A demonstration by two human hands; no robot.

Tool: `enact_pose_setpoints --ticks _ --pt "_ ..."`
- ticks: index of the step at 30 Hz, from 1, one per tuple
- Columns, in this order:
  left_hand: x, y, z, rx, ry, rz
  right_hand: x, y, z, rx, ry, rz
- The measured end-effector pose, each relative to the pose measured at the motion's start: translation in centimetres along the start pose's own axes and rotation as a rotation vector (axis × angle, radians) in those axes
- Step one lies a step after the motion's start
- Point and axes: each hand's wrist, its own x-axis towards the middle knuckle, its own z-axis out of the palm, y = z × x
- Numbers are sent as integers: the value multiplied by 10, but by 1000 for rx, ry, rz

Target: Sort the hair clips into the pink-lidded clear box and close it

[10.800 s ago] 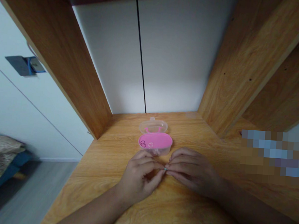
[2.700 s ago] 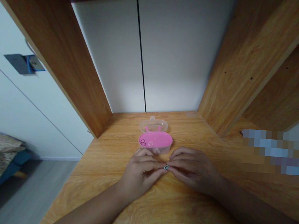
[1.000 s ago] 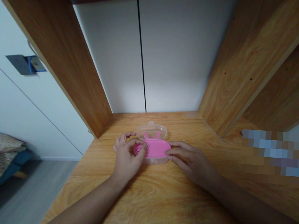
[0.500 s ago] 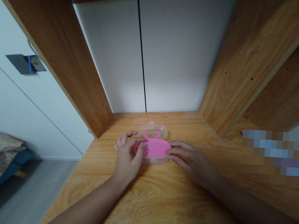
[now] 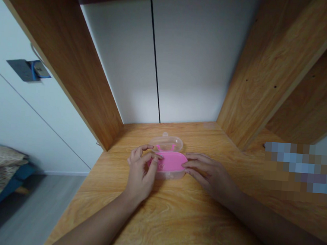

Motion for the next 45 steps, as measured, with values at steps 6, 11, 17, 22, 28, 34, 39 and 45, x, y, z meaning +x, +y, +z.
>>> enact_pose_setpoints --ticks 6,11,17,22,28,34,39,45 --pt "1 -15 4 -96 48 -34 0 8 0 -20 75 52" --pt "11 -24 -4 172 -128 -26 2 7 -3 -11 70 114" --pt "41 -26 -49 653 -477 -11 2 -1 -4 3 67 157" --pt "44 -27 -62 608 -826 163 1 -3 -5 2 87 157" --pt "28 -19 -52 693 -876 166 3 -4 -8 -8 131 170" --pt "25 -11 -47 658 -899 262 3 -4 -8 -10 136 161" --pt "24 -11 -44 475 -892 294 3 -5 -8 13 152 143" --pt "25 -15 -44 288 -888 296 3 -8 -11 5 170 134"
